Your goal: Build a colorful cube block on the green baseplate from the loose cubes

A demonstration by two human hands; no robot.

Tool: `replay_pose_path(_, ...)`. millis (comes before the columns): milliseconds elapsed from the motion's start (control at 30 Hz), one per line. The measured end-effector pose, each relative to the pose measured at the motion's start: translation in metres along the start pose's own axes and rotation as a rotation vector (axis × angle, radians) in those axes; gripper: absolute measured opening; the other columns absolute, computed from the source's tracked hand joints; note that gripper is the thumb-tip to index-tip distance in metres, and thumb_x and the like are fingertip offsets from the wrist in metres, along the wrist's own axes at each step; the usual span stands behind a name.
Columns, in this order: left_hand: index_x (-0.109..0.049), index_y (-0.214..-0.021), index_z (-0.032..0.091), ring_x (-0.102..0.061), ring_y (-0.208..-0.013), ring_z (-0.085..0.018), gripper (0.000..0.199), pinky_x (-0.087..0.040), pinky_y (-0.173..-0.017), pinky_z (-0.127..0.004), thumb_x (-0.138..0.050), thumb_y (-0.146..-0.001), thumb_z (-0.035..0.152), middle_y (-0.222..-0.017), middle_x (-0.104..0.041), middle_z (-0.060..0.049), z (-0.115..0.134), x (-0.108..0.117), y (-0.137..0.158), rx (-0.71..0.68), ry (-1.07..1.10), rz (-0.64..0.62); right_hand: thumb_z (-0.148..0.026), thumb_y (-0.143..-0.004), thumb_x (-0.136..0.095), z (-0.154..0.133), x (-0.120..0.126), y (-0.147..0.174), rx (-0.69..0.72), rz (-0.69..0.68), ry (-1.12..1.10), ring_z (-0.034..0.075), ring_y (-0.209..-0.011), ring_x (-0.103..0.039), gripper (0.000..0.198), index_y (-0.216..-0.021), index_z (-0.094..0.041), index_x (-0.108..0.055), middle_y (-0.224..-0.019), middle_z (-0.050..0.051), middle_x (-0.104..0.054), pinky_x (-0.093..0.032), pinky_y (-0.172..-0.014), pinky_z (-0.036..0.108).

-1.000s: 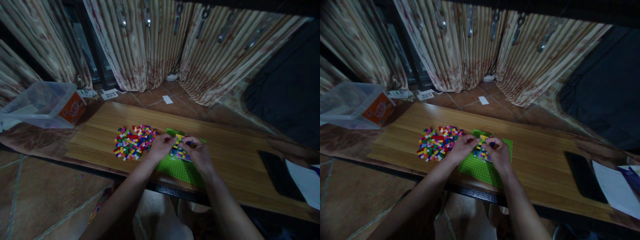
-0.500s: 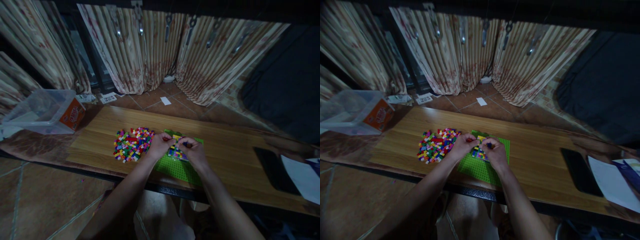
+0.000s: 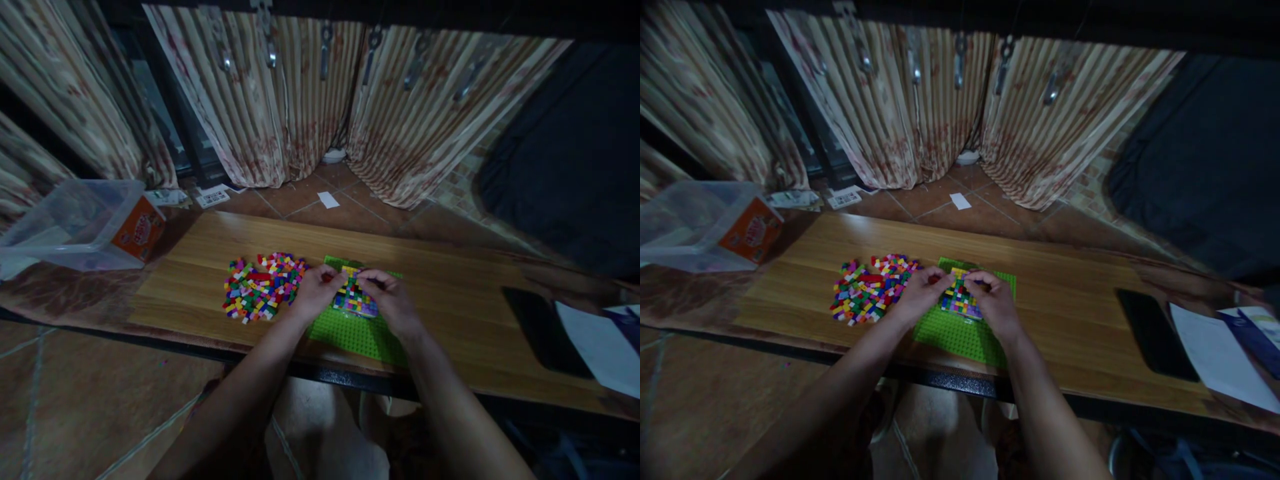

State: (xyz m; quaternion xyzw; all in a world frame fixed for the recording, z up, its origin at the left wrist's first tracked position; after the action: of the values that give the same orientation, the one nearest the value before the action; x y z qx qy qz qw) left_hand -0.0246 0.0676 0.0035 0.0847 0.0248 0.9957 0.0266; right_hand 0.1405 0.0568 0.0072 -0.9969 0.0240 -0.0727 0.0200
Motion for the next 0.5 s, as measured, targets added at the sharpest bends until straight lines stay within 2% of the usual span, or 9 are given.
replay_pose_path(200,-0.064,-0.073,0.015,-0.051,-0.061,-0.011,0.028,-0.038,-0.058,-0.023,-0.072,-0.064,0.04,-0.067,-0.06,0.001,-0.0032,-0.0024,-0.0036,0.008,-0.005,-0.018,-0.035,-0.066,-0.074,-0.0021,-0.004,0.0012,0.047,-0.009,0.034,0.02,-0.092,-0.061,0.019,-0.08,-0.023,-0.071,-0.095,0.002,-0.069,-0.043,-0.089,0.038)
replay_pose_path(500,-0.063,-0.074,0.015,-0.055,-0.065,-0.012,0.021,-0.041,-0.061,-0.024,-0.067,-0.069,0.036,-0.069,-0.062,0.0,-0.0004,-0.0029,-0.0023,-0.014,-0.037,0.002,-0.031,-0.064,-0.074,-0.0053,-0.0053,0.0022,0.048,0.038,0.038,0.019,-0.089,-0.061,0.016,-0.077,-0.022,-0.07,-0.092,0.002,-0.068,-0.044,-0.088,0.038)
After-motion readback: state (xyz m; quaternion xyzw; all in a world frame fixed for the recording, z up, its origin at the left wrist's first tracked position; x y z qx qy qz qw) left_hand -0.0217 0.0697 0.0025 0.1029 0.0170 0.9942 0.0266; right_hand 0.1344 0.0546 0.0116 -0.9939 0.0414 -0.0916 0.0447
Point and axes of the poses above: each hand's wrist, its own y-axis away from the middle knuckle, its own x-axis out of the back of the hand, z = x × y, the point moved 5 cm from there along -y, towards the middle knuckle
